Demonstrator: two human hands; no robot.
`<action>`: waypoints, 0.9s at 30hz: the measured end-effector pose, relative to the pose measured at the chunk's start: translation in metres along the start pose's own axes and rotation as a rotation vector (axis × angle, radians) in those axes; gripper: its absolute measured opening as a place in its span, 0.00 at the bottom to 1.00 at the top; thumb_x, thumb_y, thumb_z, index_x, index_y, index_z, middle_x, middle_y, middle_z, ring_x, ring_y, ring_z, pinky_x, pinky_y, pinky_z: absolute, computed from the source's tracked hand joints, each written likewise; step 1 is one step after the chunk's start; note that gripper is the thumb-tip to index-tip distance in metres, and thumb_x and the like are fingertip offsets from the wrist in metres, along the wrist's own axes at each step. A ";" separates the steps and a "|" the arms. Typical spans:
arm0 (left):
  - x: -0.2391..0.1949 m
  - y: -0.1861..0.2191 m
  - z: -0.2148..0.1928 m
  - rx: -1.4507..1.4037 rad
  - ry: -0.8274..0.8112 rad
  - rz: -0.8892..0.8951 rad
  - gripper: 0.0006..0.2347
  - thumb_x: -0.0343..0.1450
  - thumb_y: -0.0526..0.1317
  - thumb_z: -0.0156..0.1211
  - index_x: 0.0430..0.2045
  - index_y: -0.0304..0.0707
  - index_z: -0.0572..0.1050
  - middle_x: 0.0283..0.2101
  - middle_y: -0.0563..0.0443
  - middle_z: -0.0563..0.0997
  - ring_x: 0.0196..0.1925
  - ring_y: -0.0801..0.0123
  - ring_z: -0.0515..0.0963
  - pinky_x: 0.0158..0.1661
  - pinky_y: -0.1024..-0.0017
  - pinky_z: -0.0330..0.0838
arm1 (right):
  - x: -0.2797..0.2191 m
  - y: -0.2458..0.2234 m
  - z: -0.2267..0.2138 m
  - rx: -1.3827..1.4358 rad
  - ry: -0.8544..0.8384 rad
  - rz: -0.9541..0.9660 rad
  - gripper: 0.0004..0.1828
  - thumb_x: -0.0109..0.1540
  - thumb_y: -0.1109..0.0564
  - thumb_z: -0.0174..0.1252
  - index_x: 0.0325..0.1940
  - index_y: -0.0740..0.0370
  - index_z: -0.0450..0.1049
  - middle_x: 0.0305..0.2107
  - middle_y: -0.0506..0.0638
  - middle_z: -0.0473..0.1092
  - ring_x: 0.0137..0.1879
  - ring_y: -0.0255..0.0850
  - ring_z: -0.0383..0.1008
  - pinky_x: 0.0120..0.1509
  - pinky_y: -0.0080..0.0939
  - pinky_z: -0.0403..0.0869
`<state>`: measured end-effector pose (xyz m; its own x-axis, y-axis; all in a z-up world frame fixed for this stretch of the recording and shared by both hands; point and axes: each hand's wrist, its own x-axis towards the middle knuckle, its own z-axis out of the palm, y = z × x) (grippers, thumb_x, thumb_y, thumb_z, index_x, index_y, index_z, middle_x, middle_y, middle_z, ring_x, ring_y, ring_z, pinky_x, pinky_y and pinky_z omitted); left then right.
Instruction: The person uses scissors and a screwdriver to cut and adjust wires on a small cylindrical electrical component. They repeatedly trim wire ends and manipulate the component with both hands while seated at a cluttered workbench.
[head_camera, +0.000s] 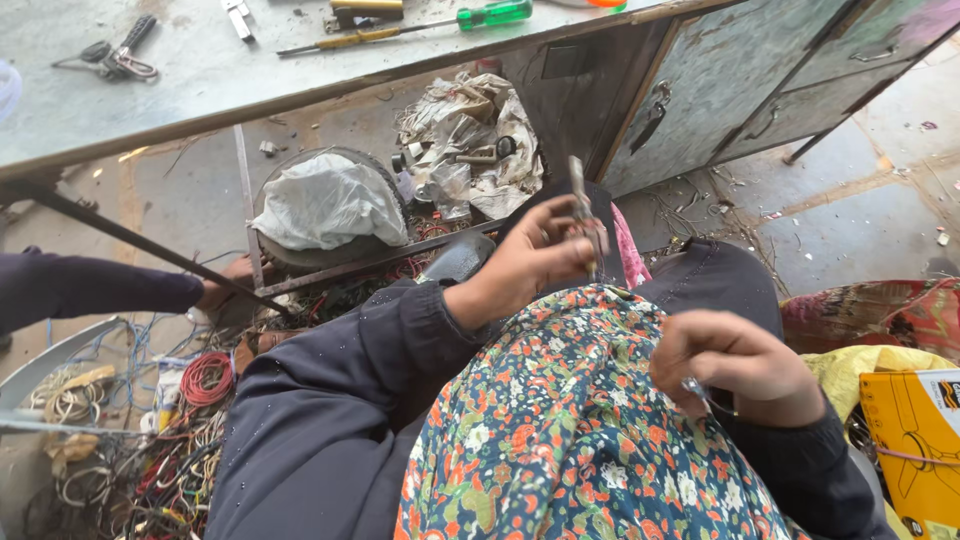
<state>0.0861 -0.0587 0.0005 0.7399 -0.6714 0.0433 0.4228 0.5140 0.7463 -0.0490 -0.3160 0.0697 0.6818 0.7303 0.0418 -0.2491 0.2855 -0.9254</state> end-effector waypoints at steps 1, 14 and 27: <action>0.004 0.005 -0.001 -0.037 -0.001 0.013 0.26 0.72 0.33 0.64 0.65 0.37 0.61 0.55 0.43 0.76 0.53 0.63 0.80 0.51 0.65 0.80 | -0.001 -0.002 -0.003 -0.124 0.016 0.171 0.11 0.71 0.58 0.54 0.44 0.72 0.74 0.30 0.56 0.73 0.33 0.44 0.74 0.38 0.44 0.73; 0.016 -0.017 0.003 0.213 -0.361 -0.152 0.32 0.71 0.32 0.68 0.70 0.35 0.59 0.62 0.42 0.70 0.61 0.62 0.77 0.58 0.64 0.76 | 0.010 -0.007 -0.010 -0.332 0.764 -0.430 0.28 0.73 0.55 0.48 0.74 0.71 0.58 0.62 0.63 0.67 0.71 0.50 0.67 0.80 0.49 0.63; 0.018 0.012 -0.009 -0.213 -0.159 -0.088 0.27 0.75 0.33 0.64 0.70 0.32 0.61 0.55 0.38 0.74 0.52 0.59 0.81 0.53 0.62 0.79 | 0.008 0.010 -0.018 -0.850 0.514 0.284 0.25 0.68 0.46 0.48 0.54 0.69 0.79 0.37 0.55 0.81 0.41 0.43 0.82 0.50 0.43 0.79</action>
<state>0.1093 -0.0597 0.0047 0.6113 -0.7849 0.1009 0.5943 0.5395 0.5965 -0.0335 -0.3186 0.0541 0.9352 0.2915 -0.2009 -0.0147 -0.5349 -0.8448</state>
